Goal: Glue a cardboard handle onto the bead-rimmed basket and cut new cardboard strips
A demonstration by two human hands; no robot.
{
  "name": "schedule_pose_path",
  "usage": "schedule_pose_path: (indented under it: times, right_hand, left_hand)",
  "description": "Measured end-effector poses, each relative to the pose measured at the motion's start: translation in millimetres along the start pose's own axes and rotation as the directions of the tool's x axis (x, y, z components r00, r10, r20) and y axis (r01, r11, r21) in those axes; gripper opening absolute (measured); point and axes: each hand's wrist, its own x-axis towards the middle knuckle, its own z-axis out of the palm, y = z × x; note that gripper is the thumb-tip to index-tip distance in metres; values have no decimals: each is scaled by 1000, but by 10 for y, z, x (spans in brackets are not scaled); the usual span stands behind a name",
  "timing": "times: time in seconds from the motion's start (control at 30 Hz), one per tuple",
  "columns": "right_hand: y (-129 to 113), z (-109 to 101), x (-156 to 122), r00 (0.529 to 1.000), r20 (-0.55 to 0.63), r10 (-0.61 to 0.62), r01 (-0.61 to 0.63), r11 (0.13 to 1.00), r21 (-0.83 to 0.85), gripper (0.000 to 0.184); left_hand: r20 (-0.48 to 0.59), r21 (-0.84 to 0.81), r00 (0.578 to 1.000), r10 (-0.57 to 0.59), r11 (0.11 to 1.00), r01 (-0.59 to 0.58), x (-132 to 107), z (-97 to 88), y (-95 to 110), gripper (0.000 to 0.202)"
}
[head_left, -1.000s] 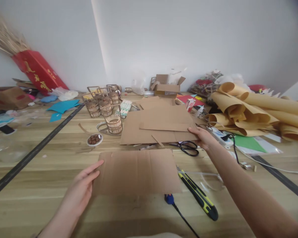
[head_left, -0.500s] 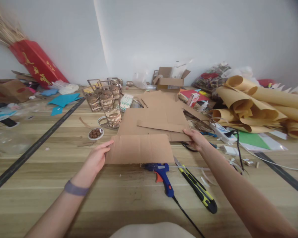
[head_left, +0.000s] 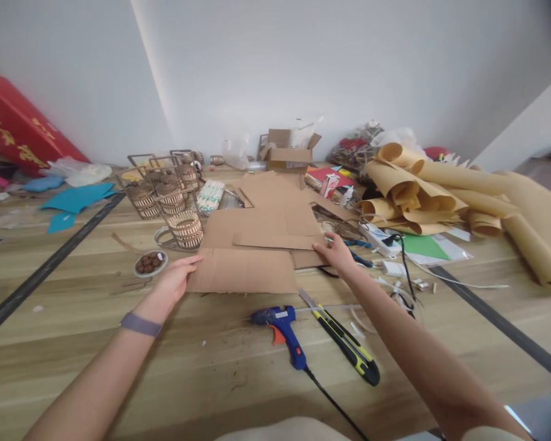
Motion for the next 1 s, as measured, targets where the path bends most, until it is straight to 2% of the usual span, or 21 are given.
schedule_pose_path:
  times: [0.07, 0.17, 0.37, 0.47, 0.57, 0.73, 0.83, 0.93, 1.0]
  right_hand:
    - [0, -49, 17, 997, -5, -77, 75, 985, -153, 58]
    - [-27, -112, 45, 983, 84, -163, 182, 927, -329, 53]
    - [-52, -198, 132, 940, 273, -203, 320, 800, -507, 60]
    - [-44, -228, 158, 921, 328, -210, 366, 755, -544, 60]
    - [-43, -245, 168, 904, 356, -236, 410, 718, -563, 53]
    - [-123, -233, 180, 860, 361, -360, 509, 650, -564, 50]
    - [-202, -167, 190, 828, 381, -411, 560, 633, -534, 50]
    - [-269, -45, 181, 807, 418, -417, 588, 635, -501, 48]
    - [-306, 46, 160, 796, 445, -410, 598, 643, -478, 48]
  left_hand:
    - [3, 1, 1000, -6, 1000, 6, 26, 21, -14, 27]
    - [23, -1, 999, -22, 1000, 22, 43, 54, -33, 27]
    - [49, 5, 998, -51, 999, 50, 38, 115, -42, 29]
    - [53, 5, 998, -45, 999, 45, 36, 135, -36, 29]
    - [69, 4, 997, -47, 999, 46, 38, 151, -32, 30]
    - [102, 15, 992, -76, 997, 75, 48, 155, -50, 21]
    - [118, 31, 989, -89, 996, 86, 53, 147, -66, 7]
    - [128, 45, 988, -86, 996, 81, 49, 138, -72, 21]
    - [130, 52, 988, -81, 996, 75, 41, 131, -67, 21]
